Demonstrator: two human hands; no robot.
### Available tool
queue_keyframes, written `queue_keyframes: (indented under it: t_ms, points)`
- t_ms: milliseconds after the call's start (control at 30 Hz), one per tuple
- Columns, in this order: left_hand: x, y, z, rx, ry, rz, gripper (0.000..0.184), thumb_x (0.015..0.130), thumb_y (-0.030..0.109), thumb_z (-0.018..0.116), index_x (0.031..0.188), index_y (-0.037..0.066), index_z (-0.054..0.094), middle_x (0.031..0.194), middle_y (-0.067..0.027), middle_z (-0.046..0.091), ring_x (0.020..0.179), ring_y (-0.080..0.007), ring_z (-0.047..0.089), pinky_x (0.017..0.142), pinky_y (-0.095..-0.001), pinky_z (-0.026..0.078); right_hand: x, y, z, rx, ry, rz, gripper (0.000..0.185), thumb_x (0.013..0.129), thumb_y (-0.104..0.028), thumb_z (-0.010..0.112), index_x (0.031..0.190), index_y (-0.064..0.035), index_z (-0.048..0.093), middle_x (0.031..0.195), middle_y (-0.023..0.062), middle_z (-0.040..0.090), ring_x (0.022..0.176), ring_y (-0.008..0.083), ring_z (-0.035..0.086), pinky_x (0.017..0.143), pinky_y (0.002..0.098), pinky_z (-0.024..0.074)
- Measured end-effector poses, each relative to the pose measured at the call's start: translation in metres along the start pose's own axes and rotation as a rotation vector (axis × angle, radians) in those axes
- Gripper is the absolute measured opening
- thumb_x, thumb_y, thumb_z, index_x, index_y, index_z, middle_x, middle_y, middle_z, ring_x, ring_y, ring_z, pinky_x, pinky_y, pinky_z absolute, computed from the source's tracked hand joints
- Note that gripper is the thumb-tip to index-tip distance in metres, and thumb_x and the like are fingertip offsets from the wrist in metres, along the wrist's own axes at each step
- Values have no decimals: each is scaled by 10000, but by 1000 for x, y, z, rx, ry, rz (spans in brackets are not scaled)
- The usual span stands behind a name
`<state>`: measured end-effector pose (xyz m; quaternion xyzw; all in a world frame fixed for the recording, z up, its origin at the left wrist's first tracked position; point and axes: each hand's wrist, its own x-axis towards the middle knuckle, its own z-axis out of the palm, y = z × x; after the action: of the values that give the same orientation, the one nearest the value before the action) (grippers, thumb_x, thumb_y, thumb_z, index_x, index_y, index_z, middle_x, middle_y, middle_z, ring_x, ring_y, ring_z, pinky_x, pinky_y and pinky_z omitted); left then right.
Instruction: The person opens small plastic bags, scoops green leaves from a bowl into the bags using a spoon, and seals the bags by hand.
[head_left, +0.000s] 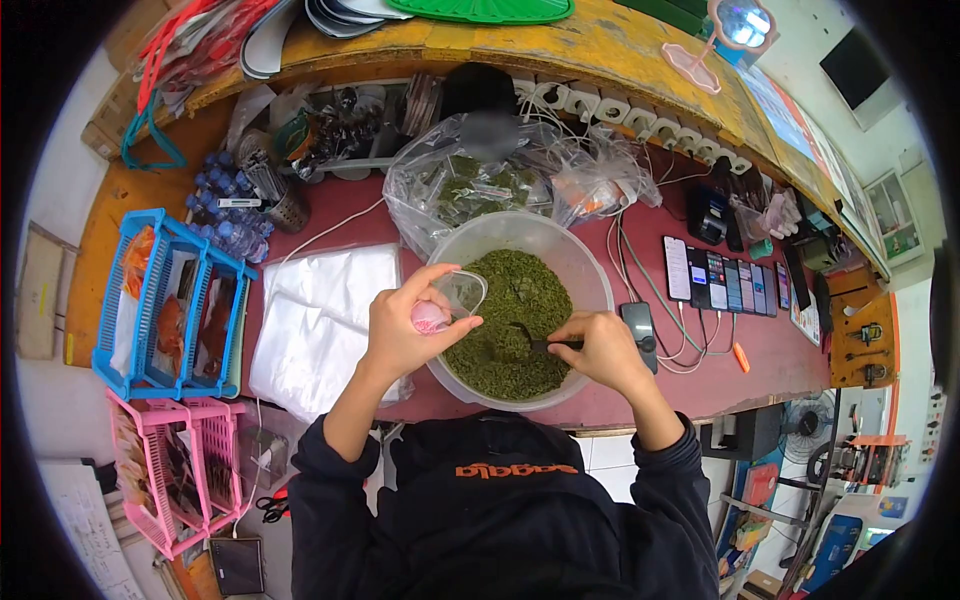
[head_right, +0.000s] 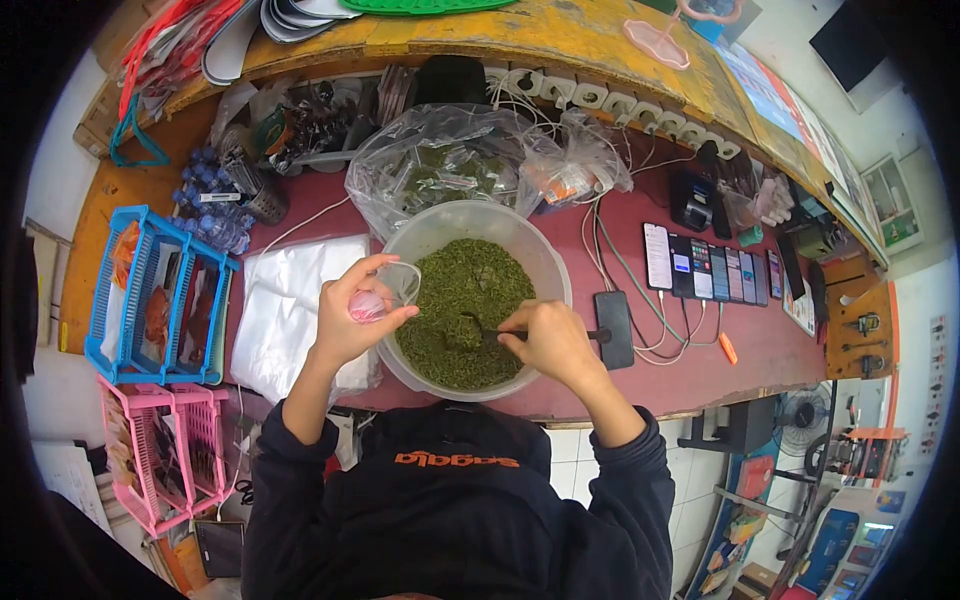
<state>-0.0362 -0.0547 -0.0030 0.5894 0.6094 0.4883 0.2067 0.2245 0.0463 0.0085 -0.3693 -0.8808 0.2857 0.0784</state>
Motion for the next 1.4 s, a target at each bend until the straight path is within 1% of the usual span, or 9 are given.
queue_keyframes:
  t_ms: [233, 433, 700, 833, 1000, 1100, 1167, 1200, 1400]
  points:
    - [1, -3, 9, 149, -20, 29, 547, 645, 243, 871, 1121, 76, 660, 635, -11, 660, 593, -138, 656, 611, -268, 507, -9, -4, -20, 108, 103, 51, 122, 729, -138, 759, 829, -71, 748, 777, 75, 672, 656, 277, 655, 621, 384, 507]
    - [2, 11, 29, 273, -129, 12, 561, 693, 459, 792, 1118, 116, 665, 733, -28, 720, 661, -248, 693, 586, -354, 531, -12, -35, -23, -141, 575, -140, 119, 709, -84, 773, 812, -81, 714, 783, 31, 630, 648, 201, 630, 564, 317, 477]
    - [0, 14, 39, 256, -66, -35, 589, 647, 429, 842, 1109, 107, 668, 667, -16, 671, 605, -222, 669, 576, -328, 522, -19, -40, -33, -285, 773, -194, 138, 680, -59, 777, 790, -86, 697, 789, 13, 606, 664, 200, 594, 561, 311, 462]
    - [-9, 16, 51, 380, 127, 45, 663, 645, 420, 848, 1191, 112, 631, 648, -7, 652, 561, -201, 658, 519, -305, 509, -14, -52, -38, -71, 400, -203, 151, 716, -101, 762, 851, -85, 695, 881, 44, 606, 801, 264, 628, 668, 356, 500]
    - [-12, 20, 45, 387, 152, 117, 721, 687, 427, 818, 1302, 146, 568, 677, 3, 660, 546, -238, 650, 505, -338, 507, 19, -38, 5, 53, 348, -334, 124, 764, -98, 729, 873, -76, 674, 1025, 77, 610, 846, 285, 633, 721, 380, 512]
    - [-1, 14, 14, 339, -5, -12, 559, 737, 318, 807, 1230, 114, 639, 731, -27, 672, 606, -227, 660, 556, -325, 514, 14, -39, 2, 128, 352, -375, 108, 768, -61, 718, 864, -64, 669, 964, 79, 626, 808, 279, 638, 700, 371, 517]
    - [11, -7, 13, -101, -118, 263, 281, 785, 112, 763, 1054, 40, 721, 788, -66, 680, 687, -181, 644, 639, -279, 504, 11, -41, -4, 244, 266, -457, 127, 753, -9, 719, 860, -47, 663, 865, 89, 645, 755, 273, 642, 666, 343, 524]
    - [12, 2, 8, -230, -227, 122, 78, 817, 43, 717, 871, -8, 740, 858, -93, 681, 785, -165, 641, 687, -266, 491, 9, -42, -5, 276, 316, -432, 135, 772, 0, 727, 892, -31, 672, 827, 80, 662, 744, 212, 660, 655, 299, 519]
    - [4, 7, 24, -446, -136, -63, 89, 851, 60, 706, 862, -28, 702, 854, -75, 675, 782, -121, 609, 709, -252, 474, -5, -32, 7, 764, 208, 5, 74, 854, -31, 698, 903, 22, 682, 797, 31, 658, 715, 81, 610, 648, 233, 482]
